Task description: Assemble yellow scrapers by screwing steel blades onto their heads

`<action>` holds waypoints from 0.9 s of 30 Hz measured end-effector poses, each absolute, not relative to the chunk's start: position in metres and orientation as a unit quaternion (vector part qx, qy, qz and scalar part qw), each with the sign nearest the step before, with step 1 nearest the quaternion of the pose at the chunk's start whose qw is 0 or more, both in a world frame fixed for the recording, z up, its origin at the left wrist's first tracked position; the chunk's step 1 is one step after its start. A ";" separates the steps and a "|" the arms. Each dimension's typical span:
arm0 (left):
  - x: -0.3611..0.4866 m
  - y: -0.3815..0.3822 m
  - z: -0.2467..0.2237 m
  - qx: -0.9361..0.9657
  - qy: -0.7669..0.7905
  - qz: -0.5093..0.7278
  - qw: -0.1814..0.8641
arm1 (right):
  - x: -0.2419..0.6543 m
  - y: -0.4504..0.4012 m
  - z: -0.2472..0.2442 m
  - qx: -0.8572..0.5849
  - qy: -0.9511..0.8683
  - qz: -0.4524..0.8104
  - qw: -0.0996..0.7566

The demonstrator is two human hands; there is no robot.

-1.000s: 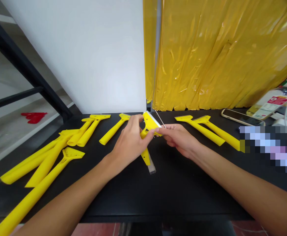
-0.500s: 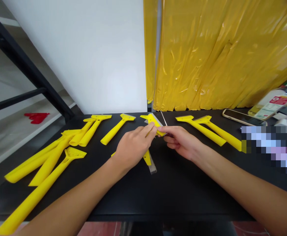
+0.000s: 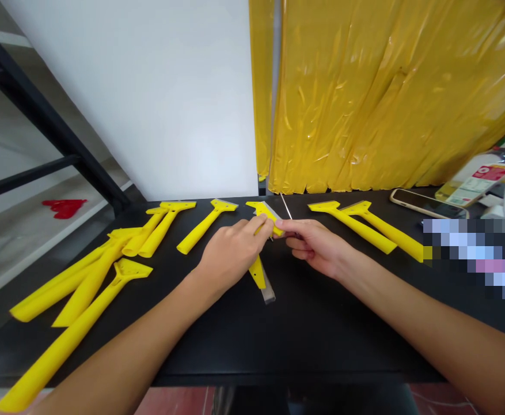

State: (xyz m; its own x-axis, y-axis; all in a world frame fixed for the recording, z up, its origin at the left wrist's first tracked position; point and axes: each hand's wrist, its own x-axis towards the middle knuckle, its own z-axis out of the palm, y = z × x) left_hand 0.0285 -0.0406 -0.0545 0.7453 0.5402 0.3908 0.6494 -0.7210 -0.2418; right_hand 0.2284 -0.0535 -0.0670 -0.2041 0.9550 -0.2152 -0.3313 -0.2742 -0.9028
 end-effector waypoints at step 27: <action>0.016 0.000 -0.036 -0.546 -0.414 -0.530 -0.500 | 0.285 -0.043 -0.044 -0.576 -0.689 0.101 0.428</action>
State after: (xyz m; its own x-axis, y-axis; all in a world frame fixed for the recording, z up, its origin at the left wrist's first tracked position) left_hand 0.0157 -0.0005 -0.0364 0.0949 0.9817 0.1652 -0.0786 -0.1581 0.9843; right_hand 0.2847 -0.0432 -0.0436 0.0309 0.8805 0.4731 0.7075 0.3150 -0.6326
